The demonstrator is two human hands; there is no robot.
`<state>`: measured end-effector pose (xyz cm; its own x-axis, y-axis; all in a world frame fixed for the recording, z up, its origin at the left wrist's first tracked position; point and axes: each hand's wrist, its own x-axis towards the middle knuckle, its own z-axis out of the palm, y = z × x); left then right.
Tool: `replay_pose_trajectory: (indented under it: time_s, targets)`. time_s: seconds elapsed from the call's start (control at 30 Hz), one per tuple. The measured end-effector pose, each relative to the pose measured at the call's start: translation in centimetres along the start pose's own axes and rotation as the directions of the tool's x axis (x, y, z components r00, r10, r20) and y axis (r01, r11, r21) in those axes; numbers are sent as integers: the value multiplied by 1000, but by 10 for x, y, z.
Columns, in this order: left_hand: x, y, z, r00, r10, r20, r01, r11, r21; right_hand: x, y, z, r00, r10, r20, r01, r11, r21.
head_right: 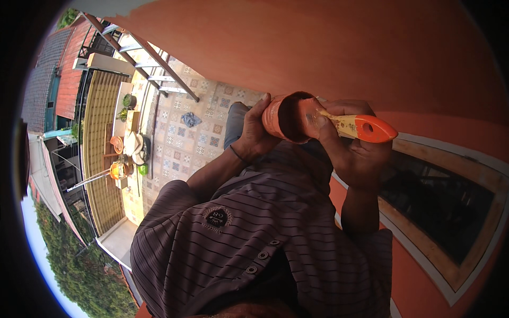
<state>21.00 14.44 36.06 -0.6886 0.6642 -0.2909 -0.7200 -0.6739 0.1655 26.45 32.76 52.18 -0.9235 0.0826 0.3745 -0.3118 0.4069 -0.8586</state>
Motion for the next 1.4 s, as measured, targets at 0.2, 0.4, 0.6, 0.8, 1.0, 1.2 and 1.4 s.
replay_pose_trajectory:
  time_s: [0.2,0.4,0.6,0.8,1.0,1.2,1.4]
  targets:
    - [3,-3,-7,1000,-7,22,6,999,54,3,20,24,991,-96,96,109,984,-139]
    - [-1,1,-2,1000,-3,14,2,998,56,5,25,33,984,-123,125,146,970,-194]
    - [-1,3,2,1000,19,-15,-19,1000,23,6,17,13,1000,1,-27,-3,998,-65]
    - [2,3,1,998,-4,-56,2,1000,-25,8,13,-15,973,140,-182,-110,979,170]
    - [2,2,2,998,-25,-51,23,999,-45,6,12,-17,967,163,-194,-118,967,227]
    - [2,2,3,999,-17,-35,16,999,-34,4,9,-12,989,76,-130,-62,992,112]
    - [4,2,5,998,-24,-56,23,999,-25,7,5,-8,993,76,-87,-62,986,153]
